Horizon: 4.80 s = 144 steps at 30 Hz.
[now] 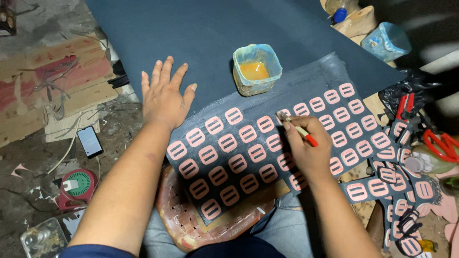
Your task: The person paints small rectangular shapes on a dark sheet using a brush and orange paint. They repeatedly dip the brush into a container and apply paint to each shape in a grid pattern.
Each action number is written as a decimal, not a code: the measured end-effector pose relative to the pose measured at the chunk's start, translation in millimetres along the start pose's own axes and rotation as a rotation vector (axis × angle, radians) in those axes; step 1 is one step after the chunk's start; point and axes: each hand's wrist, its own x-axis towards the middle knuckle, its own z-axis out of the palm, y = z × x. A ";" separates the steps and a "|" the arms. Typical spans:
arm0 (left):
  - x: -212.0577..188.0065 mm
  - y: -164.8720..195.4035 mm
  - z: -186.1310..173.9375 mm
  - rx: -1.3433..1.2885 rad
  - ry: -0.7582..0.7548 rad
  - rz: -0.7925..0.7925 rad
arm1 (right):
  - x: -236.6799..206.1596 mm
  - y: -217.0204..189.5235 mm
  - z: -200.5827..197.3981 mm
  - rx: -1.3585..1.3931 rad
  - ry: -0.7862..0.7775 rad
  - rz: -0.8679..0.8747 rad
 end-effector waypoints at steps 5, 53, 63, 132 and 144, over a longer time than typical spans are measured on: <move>-1.3 -1.5 2.3 -0.002 0.020 0.020 | -8.7 -4.4 -12.6 0.213 0.073 0.093; 2.1 9.4 16.0 -0.031 0.161 -0.020 | 79.0 -47.3 -22.2 0.047 -0.061 -0.248; 1.8 7.9 13.2 -0.036 0.142 -0.043 | 150.4 -58.1 32.5 -0.372 -0.218 -0.462; 3.1 9.5 13.6 -0.050 0.147 -0.013 | 48.1 -7.5 -33.5 -0.229 -0.497 0.164; 3.2 9.9 12.1 -0.048 0.137 -0.021 | 26.3 8.9 -32.8 -0.275 -0.218 0.008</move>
